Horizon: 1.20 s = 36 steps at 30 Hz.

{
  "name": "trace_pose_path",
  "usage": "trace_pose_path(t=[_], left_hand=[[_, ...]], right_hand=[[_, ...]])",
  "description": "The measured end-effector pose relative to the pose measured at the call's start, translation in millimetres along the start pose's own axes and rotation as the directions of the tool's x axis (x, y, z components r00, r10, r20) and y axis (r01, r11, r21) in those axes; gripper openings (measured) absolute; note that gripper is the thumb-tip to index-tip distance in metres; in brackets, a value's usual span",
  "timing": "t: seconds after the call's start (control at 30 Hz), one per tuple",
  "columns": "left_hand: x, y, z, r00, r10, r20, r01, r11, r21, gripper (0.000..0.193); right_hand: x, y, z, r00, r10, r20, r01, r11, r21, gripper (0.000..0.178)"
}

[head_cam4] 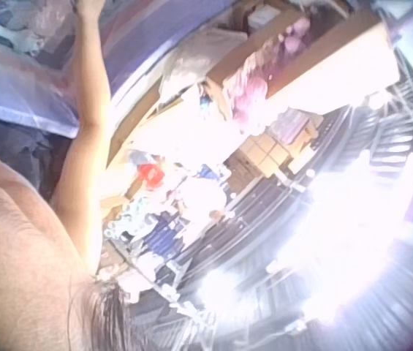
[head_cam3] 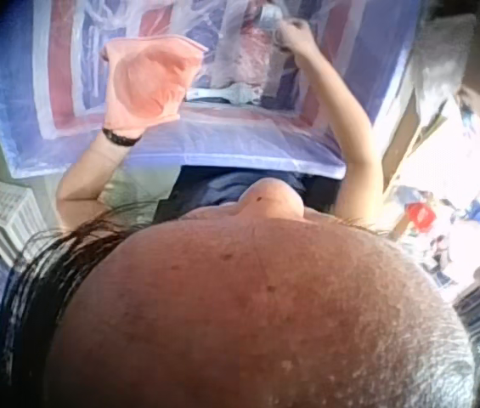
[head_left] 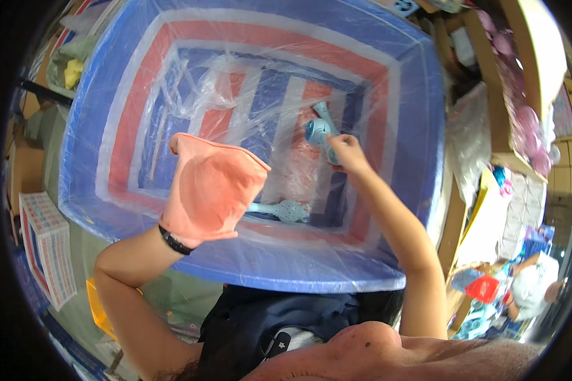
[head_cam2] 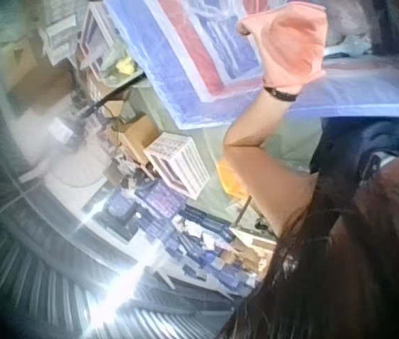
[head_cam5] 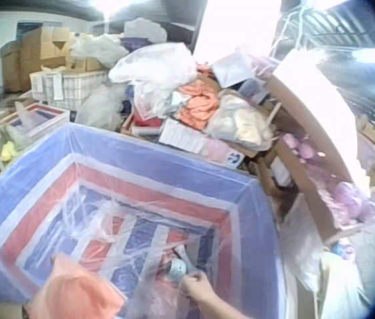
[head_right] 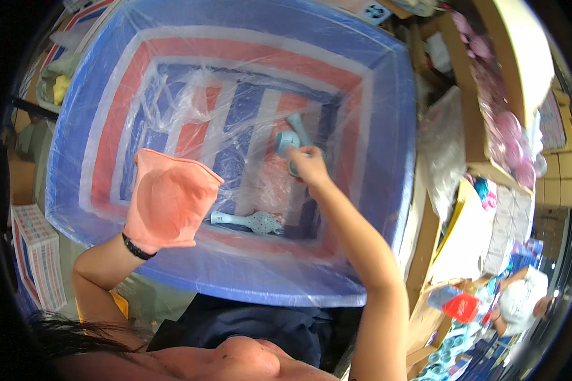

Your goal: The person assembles light-blue plastic toy wands by inserting small blue components into the wand head, rotating the wand to align parts, and placing finished units into a nearby bin. The person also uses a small brush to clean or adjust the inserted components.

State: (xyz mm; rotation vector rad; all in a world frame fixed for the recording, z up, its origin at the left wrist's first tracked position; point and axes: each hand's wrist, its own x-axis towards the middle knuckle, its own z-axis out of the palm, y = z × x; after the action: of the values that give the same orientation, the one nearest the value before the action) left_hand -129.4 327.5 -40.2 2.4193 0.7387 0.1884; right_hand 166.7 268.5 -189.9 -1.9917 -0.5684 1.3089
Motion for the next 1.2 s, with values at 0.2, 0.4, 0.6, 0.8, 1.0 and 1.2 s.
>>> trace_pose_path(t=[0.2, 0.4, 0.6, 0.8, 1.0, 1.2], left_hand=[[-15, -20, 28, 0.977, -0.009, -0.213, -0.149, 0.685, -0.713, 0.034], [-15, -41, 38, 0.967, -0.254, -0.026, -0.111, -0.327, -0.939, 0.044], [-10, 48, 107, 0.947, -0.205, -0.246, -0.284, -0.184, -0.941, 0.056], [-13, 177, 205, 0.952, 0.292, -0.097, -0.064, -0.12, -0.991, 0.07], [-31, 259, 172, 0.854, 0.514, -0.086, -0.111, 0.019, -0.994, 0.057], [-28, 262, 166, 0.804, 0.587, 0.094, 0.171, -0.077, -0.982, 0.037]], right_hand=[[-219, 1, -89, 0.94, -0.152, 0.306, -0.156, 0.607, 0.779, 0.062], [-367, 102, -76, 0.907, -0.268, 0.324, -0.043, 0.707, 0.706, 0.064], [-401, 125, -69, 0.931, -0.35, 0.106, 0.179, 0.688, 0.704, 0.054], [-406, 144, -42, 0.871, -0.387, -0.302, 0.266, 0.889, -0.373, 0.046], [-438, 204, -37, 0.946, -0.288, 0.15, 0.216, 0.903, 0.373, 0.029], [-399, 210, -30, 0.819, -0.443, -0.365, 0.38, 0.895, -0.234, 0.027]])
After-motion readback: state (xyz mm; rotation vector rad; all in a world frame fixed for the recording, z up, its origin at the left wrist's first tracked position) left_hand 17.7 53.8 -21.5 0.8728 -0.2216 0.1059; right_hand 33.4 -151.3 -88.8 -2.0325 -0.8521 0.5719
